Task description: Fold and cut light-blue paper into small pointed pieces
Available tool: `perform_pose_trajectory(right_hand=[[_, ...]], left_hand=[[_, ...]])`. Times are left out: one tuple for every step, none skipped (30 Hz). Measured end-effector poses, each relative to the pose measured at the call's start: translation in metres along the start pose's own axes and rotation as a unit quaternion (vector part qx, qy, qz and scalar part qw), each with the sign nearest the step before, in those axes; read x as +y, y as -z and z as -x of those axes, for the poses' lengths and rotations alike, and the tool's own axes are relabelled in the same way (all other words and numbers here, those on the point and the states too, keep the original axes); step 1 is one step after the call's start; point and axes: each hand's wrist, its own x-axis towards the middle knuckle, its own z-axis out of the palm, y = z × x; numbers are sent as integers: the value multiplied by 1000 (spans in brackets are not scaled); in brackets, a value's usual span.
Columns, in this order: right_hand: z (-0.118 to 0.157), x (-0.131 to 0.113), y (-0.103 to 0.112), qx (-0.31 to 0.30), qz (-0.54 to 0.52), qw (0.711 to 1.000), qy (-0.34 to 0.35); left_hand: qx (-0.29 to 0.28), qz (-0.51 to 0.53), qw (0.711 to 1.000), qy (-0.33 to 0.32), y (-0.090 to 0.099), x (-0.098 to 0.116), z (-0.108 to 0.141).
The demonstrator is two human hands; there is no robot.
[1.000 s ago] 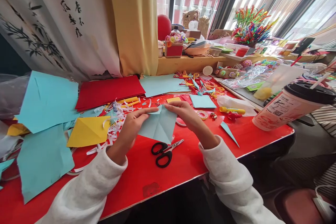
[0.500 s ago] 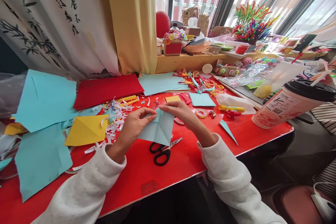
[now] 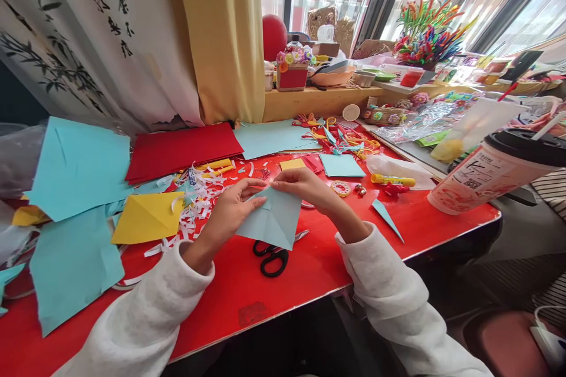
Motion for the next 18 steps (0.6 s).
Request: perform_pose_trajectory(right_hand=[[0, 0, 0, 5, 9, 1000, 8], [0, 1, -1, 12, 23, 1000, 13], [0, 1, -1, 19, 37, 999, 16], [0, 1, -2, 24, 52, 998, 19], [1, 2, -2, 28, 64, 997, 22], [1, 2, -3, 30, 74, 996, 25], [1, 3, -4, 32, 83, 996, 28], [1, 4, -5, 34, 92, 995, 31], [0, 4, -7, 36, 100, 994, 33], [0, 4, -8, 40, 109, 993, 34], [0, 4, -9, 45, 117, 992, 34], [0, 4, -10, 50, 122, 991, 34], [-1, 3, -10, 56, 126, 990, 34], [-1, 2, -11, 60, 128, 989, 36], [-1, 1, -11, 63, 128, 989, 39], [0, 0, -12, 62, 128, 989, 43], [0, -1, -12, 59, 130, 989, 48], [1, -2, -12, 53, 132, 988, 53]], left_hand=[[-5, 7, 1000, 19, 0, 0, 0], [-10, 9, 999, 38, 0, 0, -1], [-15, 4, 999, 52, 0, 0, -1], [-20, -5, 998, 60, 0, 0, -1], [-24, -17, 998, 64, 0, -1, -1], [-27, -30, 997, 67, 1, -2, 0], [-30, -39, 996, 73, 1, -3, 0], [-31, -44, 995, 82, 1, -4, 0], [-31, -45, 994, 92, 1, -6, 0], [-30, -43, 993, 102, 2, -7, 0], [-30, -40, 993, 108, 2, -7, 0], [-31, -38, 993, 110, 2, -8, 0], [-31, -37, 993, 108, 2, -8, -1], [-30, -38, 993, 105, 2, -8, -1], [-29, -40, 994, 100, 2, -8, -2], [-28, -44, 994, 93, 2, -8, -2], [-28, -49, 995, 85, 1, -8, -3], [-28, -55, 995, 76, 1, -8, -3]])
